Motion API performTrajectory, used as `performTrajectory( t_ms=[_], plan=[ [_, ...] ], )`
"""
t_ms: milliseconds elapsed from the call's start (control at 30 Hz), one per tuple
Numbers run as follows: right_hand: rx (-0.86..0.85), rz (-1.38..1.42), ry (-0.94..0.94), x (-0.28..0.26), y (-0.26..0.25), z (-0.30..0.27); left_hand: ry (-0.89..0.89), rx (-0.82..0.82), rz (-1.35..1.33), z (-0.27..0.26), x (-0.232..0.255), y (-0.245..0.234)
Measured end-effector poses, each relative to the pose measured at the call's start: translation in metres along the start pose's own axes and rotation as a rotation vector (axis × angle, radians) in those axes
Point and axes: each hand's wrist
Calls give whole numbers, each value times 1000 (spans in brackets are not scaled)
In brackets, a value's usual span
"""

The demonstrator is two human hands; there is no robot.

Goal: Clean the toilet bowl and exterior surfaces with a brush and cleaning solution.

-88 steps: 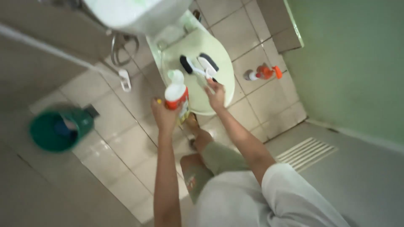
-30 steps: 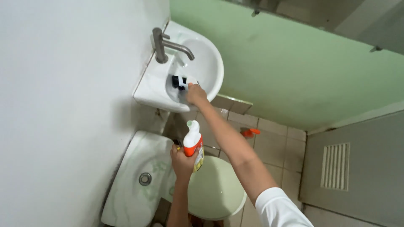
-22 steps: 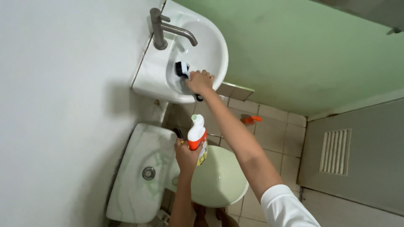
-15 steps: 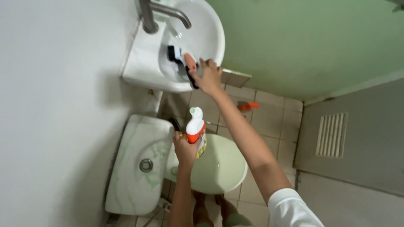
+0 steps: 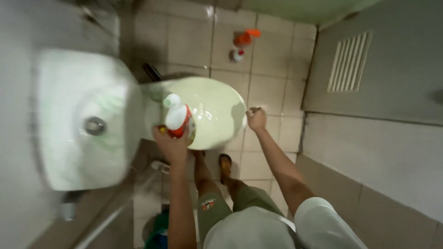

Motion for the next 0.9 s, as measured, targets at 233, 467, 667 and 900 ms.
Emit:
performTrajectory(
  t_ms=[233, 467, 667, 900],
  plan=[
    [27, 355, -204, 150, 148, 15, -256, 10, 134, -105, -104, 46],
    [140, 362, -20, 130, 173, 10, -434, -54, -189, -158, -142, 53],
    [211, 266, 38, 136, 197, 6, -339, -57, 166, -170, -173, 41],
    [-603, 776, -277, 13, 110, -88, -79, -208, 228, -150, -184, 32]
  ],
)
Point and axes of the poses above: each hand's wrist, its own z-axis towards the middle knuckle, its own y-axis out of the palm, x = y × z, and after that the axes turned 13 degrees about -y, right-handed
